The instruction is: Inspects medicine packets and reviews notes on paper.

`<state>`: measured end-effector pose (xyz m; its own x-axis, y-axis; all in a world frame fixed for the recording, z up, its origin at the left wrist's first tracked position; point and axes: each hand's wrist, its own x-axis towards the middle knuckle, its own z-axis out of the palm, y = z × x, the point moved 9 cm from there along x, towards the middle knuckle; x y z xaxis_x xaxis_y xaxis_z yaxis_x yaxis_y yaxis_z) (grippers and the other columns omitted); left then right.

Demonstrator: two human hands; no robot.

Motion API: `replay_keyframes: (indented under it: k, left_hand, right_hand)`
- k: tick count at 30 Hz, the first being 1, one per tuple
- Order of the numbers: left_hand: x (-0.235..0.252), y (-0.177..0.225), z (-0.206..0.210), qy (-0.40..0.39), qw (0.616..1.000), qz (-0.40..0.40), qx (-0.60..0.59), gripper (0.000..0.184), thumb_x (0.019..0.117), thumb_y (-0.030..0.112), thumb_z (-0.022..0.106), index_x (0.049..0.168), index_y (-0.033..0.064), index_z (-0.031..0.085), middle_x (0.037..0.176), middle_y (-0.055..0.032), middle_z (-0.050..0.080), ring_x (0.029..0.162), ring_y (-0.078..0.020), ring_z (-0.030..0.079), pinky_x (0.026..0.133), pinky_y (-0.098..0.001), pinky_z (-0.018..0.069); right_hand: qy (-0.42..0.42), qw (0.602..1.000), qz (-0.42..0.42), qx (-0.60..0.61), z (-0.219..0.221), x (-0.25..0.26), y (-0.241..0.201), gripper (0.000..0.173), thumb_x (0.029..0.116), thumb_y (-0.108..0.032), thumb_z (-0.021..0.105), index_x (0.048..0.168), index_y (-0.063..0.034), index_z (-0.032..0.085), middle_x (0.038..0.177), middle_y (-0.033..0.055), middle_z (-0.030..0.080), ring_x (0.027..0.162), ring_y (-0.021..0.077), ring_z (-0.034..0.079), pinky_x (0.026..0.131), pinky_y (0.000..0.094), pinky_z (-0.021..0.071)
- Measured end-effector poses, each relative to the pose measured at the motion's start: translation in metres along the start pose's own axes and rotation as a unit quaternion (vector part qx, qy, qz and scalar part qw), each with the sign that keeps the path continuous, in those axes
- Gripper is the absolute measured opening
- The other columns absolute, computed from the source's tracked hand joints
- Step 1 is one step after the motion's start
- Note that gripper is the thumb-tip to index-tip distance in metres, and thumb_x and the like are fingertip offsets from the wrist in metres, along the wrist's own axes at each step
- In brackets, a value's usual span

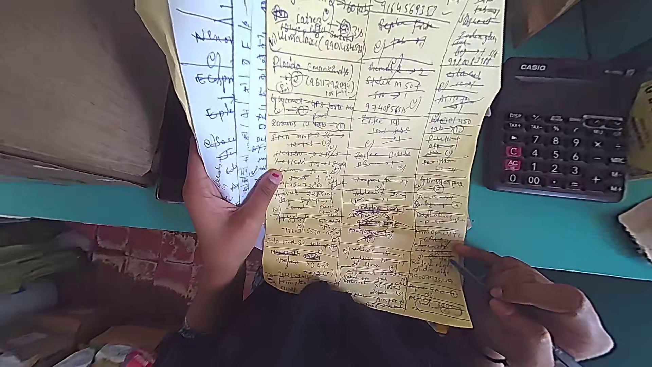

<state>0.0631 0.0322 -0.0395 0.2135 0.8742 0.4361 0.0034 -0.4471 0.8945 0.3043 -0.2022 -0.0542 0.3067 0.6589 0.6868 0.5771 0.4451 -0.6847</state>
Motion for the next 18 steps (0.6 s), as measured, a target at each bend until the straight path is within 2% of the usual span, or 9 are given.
replay_keyframes:
  k: [18]
  left_hand:
    - [0.0008,0.0014,0.0013,-0.001,1.0,-0.002,0.003,0.068,0.0801,-0.007,0.074,0.136,0.0079,0.038,0.119,0.0124,0.066,0.11,-0.0026,0.068,0.096,-0.0238,0.0591]
  right_hand:
    - [0.01,1.0,-0.005,-0.009,0.0004,0.0,-0.0007,0.022,0.1055,-0.031,0.048,0.09,-0.0175,0.054,0.079,-0.0063,0.051,0.074,0.0002,0.058,0.089,0.0252,0.0567]
